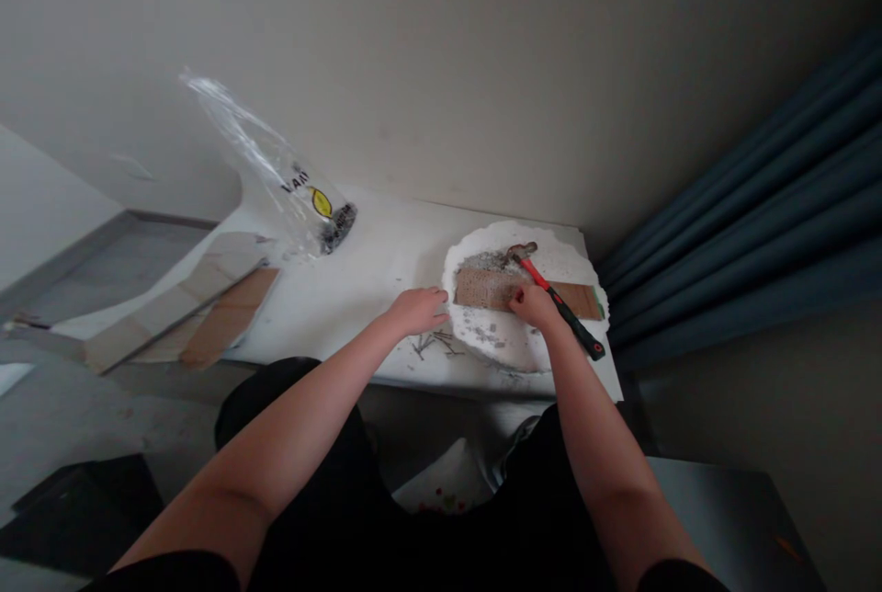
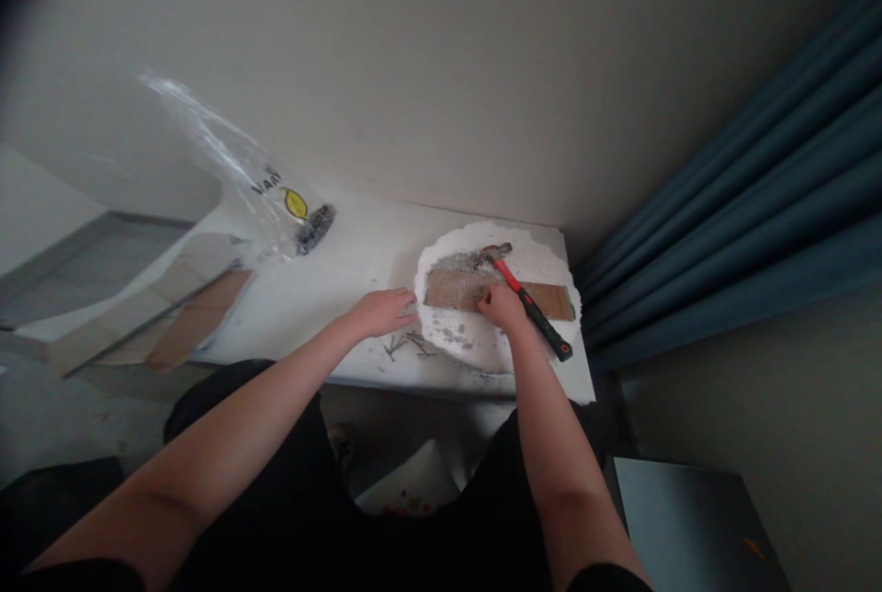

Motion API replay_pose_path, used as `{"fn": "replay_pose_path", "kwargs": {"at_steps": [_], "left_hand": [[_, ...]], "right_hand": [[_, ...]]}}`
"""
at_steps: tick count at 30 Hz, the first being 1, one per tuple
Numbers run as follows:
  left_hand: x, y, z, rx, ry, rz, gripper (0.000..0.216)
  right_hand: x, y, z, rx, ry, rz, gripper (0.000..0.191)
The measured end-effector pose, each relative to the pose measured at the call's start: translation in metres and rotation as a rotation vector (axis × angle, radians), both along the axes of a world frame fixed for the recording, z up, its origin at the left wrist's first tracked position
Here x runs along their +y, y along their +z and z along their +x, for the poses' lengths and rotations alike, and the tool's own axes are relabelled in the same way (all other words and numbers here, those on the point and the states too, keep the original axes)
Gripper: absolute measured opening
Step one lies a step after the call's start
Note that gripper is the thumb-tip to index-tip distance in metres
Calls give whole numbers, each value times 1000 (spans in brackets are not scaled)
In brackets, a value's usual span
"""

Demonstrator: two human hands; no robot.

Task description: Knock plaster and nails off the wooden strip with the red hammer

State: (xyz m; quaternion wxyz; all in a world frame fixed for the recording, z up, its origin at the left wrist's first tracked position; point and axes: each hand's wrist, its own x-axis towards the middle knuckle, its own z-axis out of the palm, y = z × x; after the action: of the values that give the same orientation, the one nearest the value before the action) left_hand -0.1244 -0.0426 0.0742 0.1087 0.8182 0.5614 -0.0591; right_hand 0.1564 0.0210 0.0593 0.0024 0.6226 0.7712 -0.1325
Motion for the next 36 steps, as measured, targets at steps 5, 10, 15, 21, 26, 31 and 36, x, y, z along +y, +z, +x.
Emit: {"fn": "replay_pose_path", "kwargs": {"at_steps": [5,10,15,21,26,31,36], "left_hand": [[0,4,2,10,-19,-18,36],[1,2,2,5,-17,-29,36],[2,0,4,10,-22,-35,37],[3,1,5,14,-18,-30,35],[3,2,4,-8,-2,-33,34],[4,-2,3,-13,2,-34,36],[4,-4,1,-32,2,-36,40]], "right_hand": [[0,2,-1,-20,-2,-1,20],[1,2,-3,-30,1,3,21],[1,0,-3,-28,-4,12,21],[-1,3,1,10,33,19,18],[-5,8,3,43,119,35,17],[-5,9,2,27,123,50,19],[-5,10,6,54,143,52,17]]}}
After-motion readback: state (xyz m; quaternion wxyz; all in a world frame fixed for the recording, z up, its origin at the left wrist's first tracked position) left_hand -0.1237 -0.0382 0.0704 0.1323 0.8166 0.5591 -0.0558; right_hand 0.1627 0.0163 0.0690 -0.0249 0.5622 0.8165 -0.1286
